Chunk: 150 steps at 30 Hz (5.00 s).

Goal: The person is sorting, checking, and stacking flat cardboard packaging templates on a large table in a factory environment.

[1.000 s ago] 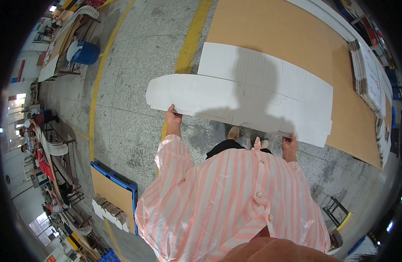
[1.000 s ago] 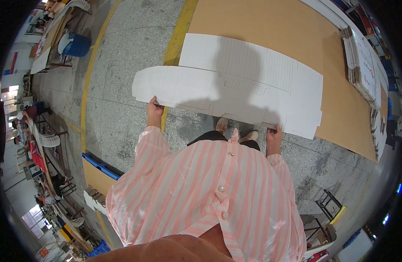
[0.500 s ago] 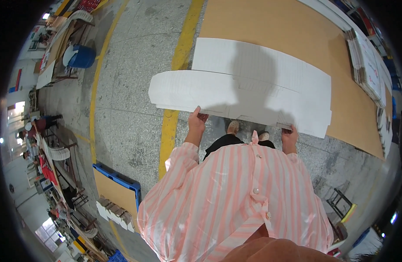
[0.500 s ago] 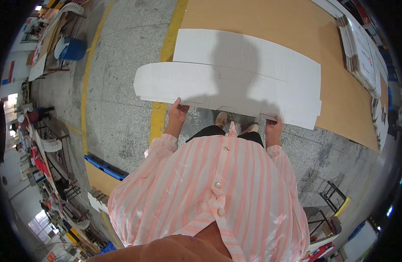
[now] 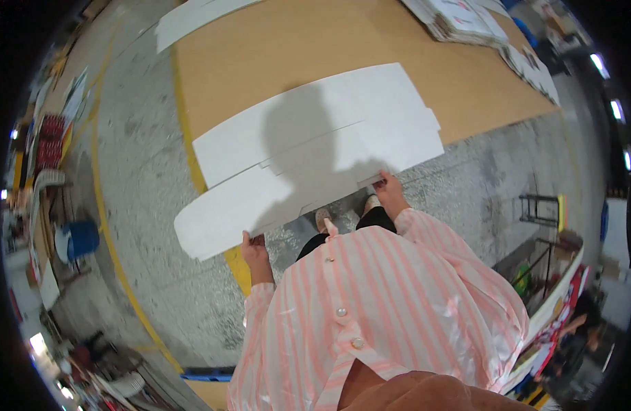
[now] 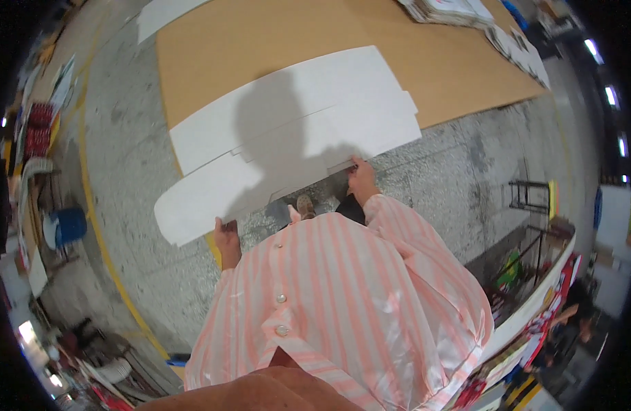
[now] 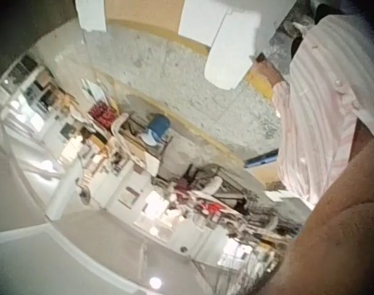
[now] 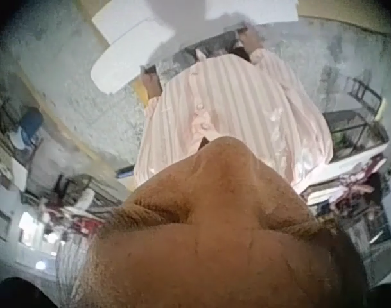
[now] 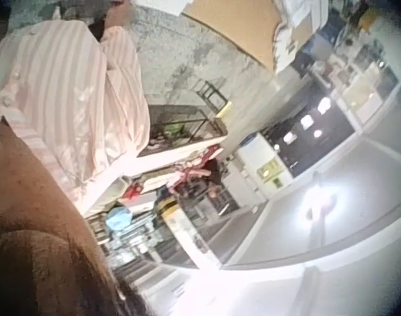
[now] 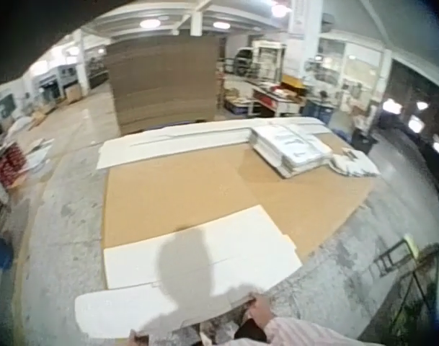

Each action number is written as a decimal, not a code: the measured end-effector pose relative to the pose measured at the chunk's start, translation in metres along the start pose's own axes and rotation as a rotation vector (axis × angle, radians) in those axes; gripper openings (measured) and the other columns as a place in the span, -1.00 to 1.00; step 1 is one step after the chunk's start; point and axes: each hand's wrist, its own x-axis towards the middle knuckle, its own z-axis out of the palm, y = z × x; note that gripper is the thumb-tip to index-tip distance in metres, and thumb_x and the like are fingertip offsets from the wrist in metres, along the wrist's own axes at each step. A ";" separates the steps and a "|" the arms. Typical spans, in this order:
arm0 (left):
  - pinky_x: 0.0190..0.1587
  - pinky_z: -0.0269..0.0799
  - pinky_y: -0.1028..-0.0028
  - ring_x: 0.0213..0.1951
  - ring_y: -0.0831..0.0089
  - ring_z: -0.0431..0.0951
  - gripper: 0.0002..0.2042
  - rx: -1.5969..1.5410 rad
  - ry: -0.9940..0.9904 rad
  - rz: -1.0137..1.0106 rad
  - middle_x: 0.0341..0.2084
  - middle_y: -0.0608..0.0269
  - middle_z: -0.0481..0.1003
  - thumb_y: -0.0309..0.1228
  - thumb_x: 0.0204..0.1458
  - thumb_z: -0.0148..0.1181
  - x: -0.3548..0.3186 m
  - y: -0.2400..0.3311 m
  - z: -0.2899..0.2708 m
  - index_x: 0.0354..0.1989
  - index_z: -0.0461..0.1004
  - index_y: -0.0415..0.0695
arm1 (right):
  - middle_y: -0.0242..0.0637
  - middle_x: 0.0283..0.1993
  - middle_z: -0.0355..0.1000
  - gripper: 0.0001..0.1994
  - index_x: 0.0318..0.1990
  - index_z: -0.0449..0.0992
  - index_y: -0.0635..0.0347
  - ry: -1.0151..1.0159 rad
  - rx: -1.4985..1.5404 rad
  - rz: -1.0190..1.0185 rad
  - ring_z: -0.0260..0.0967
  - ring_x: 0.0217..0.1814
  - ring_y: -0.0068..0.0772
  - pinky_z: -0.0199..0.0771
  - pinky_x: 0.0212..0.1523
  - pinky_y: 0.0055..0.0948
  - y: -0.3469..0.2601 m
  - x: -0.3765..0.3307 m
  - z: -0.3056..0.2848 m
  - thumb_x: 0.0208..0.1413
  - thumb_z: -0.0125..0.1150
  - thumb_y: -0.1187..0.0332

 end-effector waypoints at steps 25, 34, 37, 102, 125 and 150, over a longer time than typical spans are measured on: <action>-0.09 0.36 0.34 -0.16 0.27 0.44 -0.64 0.150 -0.020 0.006 -0.21 0.07 0.45 -0.20 0.06 0.04 0.015 0.015 -0.004 -0.14 0.35 -0.27 | -0.37 -0.33 0.37 -0.80 -0.29 0.38 0.16 0.087 0.010 -0.052 0.33 -0.33 -0.34 0.38 -0.38 -0.31 0.007 -0.023 0.023 -0.12 0.19 0.52; -0.29 0.34 0.32 -0.27 0.27 0.44 -0.71 0.063 0.143 -0.154 -0.29 0.19 0.47 -0.23 -0.07 0.12 0.008 0.010 0.012 -0.22 0.38 -0.14 | -0.32 -0.32 0.38 -0.79 -0.23 0.38 0.17 0.043 -0.005 0.039 0.36 -0.31 -0.35 0.42 -0.37 -0.32 -0.013 -0.025 0.009 -0.07 0.16 0.43; -0.26 0.33 0.21 -0.28 0.14 0.44 -0.63 0.391 0.524 0.142 -0.24 0.02 0.42 -0.28 -0.07 0.07 0.017 0.023 -0.029 -0.10 0.34 -0.21 | -0.33 -0.34 0.40 -0.74 -0.21 0.39 0.12 -0.206 -0.196 0.258 0.36 -0.31 -0.37 0.41 -0.34 -0.32 -0.036 -0.035 0.016 -0.09 0.21 0.37; -0.38 0.41 0.23 -0.32 0.28 0.44 -0.74 0.547 -0.009 -0.179 -0.34 0.17 0.41 -0.35 -0.06 0.20 -0.098 -1.028 1.091 -0.24 0.36 -0.20 | -0.21 -0.11 0.28 -0.72 -0.08 0.21 0.16 0.327 0.034 -0.371 0.35 -0.23 -0.21 0.49 -0.38 -0.22 -1.333 0.698 -0.376 0.02 0.00 0.48; -0.45 0.31 0.42 -0.54 0.50 0.37 -0.72 1.228 -0.157 0.461 -0.64 0.26 0.43 -0.28 -0.17 0.23 0.001 -1.035 1.199 -0.45 0.47 -0.30 | -0.29 -0.58 0.42 -0.74 -0.38 0.53 0.30 0.431 -1.235 -0.711 0.35 -0.57 -0.43 0.32 -0.52 -0.45 -1.455 0.801 -0.335 -0.20 0.15 0.29; -0.34 0.35 0.40 -0.44 0.39 0.47 -0.65 1.273 -0.117 0.462 -0.52 0.09 0.49 -0.25 -0.16 0.22 0.009 -1.030 1.190 -0.33 0.46 -0.33 | -0.27 -0.57 0.42 -0.69 -0.41 0.52 0.25 0.203 -0.923 -0.340 0.34 -0.59 -0.35 0.31 -0.57 -0.41 -1.499 0.787 -0.306 -0.27 0.23 0.19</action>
